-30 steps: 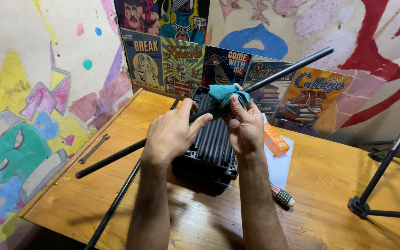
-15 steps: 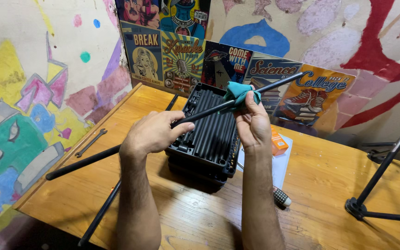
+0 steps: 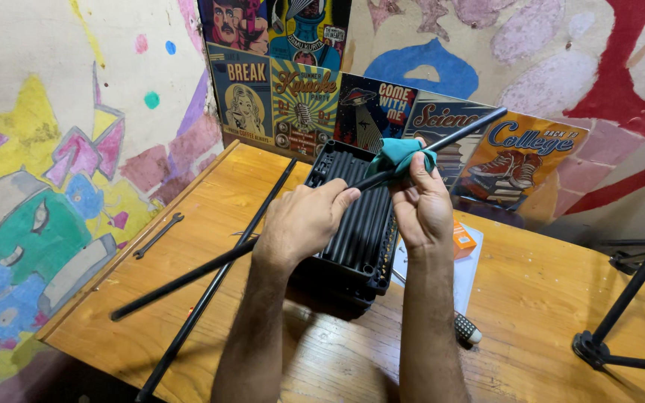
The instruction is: The person assembles a black metal stand by inserting rods into a plastic base and connecting them with a central hub. They wipe the rods with a cloth before insertion and tighten the joints by hand. The stand is built on a wooden table with posters on the wall.
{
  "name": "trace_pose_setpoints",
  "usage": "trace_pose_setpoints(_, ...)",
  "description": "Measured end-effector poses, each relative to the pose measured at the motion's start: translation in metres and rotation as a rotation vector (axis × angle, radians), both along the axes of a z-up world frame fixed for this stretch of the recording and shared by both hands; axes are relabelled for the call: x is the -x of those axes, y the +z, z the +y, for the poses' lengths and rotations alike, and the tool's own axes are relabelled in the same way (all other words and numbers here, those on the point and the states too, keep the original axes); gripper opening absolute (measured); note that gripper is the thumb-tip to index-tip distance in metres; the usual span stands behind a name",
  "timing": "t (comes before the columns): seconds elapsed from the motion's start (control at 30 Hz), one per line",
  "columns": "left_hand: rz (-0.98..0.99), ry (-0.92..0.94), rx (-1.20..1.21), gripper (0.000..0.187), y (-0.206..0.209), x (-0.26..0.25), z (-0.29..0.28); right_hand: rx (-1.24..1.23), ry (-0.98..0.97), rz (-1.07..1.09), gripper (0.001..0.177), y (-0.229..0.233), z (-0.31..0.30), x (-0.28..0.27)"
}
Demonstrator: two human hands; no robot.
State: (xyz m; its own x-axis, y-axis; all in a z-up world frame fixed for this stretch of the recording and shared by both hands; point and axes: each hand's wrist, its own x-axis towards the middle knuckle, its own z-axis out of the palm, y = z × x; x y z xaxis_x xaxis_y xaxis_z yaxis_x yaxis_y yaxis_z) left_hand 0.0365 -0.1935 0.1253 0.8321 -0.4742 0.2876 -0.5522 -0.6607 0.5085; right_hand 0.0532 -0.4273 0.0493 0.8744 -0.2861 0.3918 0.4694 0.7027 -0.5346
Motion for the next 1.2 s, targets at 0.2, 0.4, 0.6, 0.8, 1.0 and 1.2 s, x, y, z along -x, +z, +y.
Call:
trace_pose_setpoints(0.2,0.12,-0.011,-0.04,0.036,0.005,-0.011,0.021,-0.079,-0.04,0.065,0.035,-0.012,-0.023,-0.008)
trace_pose_setpoints(0.4,0.073,-0.064,0.008,0.036,0.002,-0.024,0.055,-0.125,-0.161,0.029,0.036,-0.02,-0.05,-0.009)
trace_pose_setpoints(0.6,0.148,0.091,-0.109,0.036,0.01,-0.008,0.053,0.162,-1.127,0.014,0.033,-0.008,-0.026,-0.002)
trace_pose_setpoints(0.8,0.065,0.179,-0.136,0.036,0.019,0.002,0.05,0.697,-1.595,-0.027,0.024,0.019,0.021,0.022)
trace_pose_setpoints(1.0,0.013,0.191,-0.09,0.038,0.018,-0.001,0.052,1.363,-1.325,-0.132,0.021,0.026,0.079,0.021)
trace_pose_setpoints(1.2,-0.018,0.251,-0.043,0.039,0.017,-0.009,0.087,1.533,-1.117,-0.156,0.027,0.026,0.096,0.016)
